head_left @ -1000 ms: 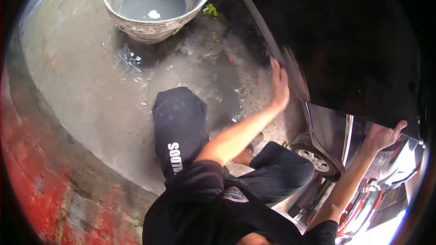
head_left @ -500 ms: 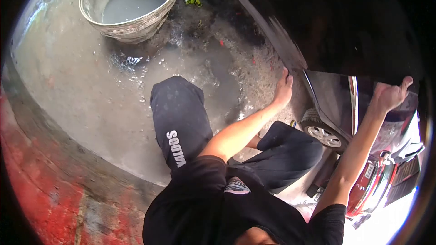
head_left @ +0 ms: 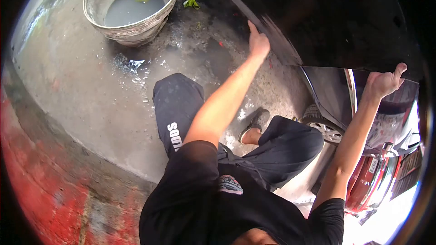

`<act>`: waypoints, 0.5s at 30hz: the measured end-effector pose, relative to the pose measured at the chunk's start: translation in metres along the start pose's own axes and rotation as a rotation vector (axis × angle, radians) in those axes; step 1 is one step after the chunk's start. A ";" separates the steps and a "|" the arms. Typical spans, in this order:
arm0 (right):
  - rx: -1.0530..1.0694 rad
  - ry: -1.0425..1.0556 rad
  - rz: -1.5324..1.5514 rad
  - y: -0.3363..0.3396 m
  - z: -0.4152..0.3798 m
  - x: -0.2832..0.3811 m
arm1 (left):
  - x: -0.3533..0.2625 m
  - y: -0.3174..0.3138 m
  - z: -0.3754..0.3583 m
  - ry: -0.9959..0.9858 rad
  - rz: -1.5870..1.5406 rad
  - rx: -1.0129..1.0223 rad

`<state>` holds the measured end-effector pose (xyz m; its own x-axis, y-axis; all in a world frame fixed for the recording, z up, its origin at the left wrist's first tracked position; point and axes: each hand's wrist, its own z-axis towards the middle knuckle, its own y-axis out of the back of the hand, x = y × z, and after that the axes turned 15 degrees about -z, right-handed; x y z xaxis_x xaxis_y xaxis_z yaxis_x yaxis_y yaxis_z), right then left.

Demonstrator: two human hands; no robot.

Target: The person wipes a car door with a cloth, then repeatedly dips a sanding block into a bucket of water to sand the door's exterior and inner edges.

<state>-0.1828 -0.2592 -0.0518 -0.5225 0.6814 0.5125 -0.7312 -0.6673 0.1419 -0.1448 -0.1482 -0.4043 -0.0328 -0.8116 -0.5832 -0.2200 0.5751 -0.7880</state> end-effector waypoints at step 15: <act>-0.127 0.012 -0.169 0.016 0.021 -0.043 | 0.029 0.083 -0.069 0.262 0.407 0.358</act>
<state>-0.1631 -0.3059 -0.0542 -0.3926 0.7844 0.4802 -0.8579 -0.5005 0.1162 -0.2314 -0.1307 -0.4728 -0.2952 -0.4906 -0.8199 0.2011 0.8070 -0.5553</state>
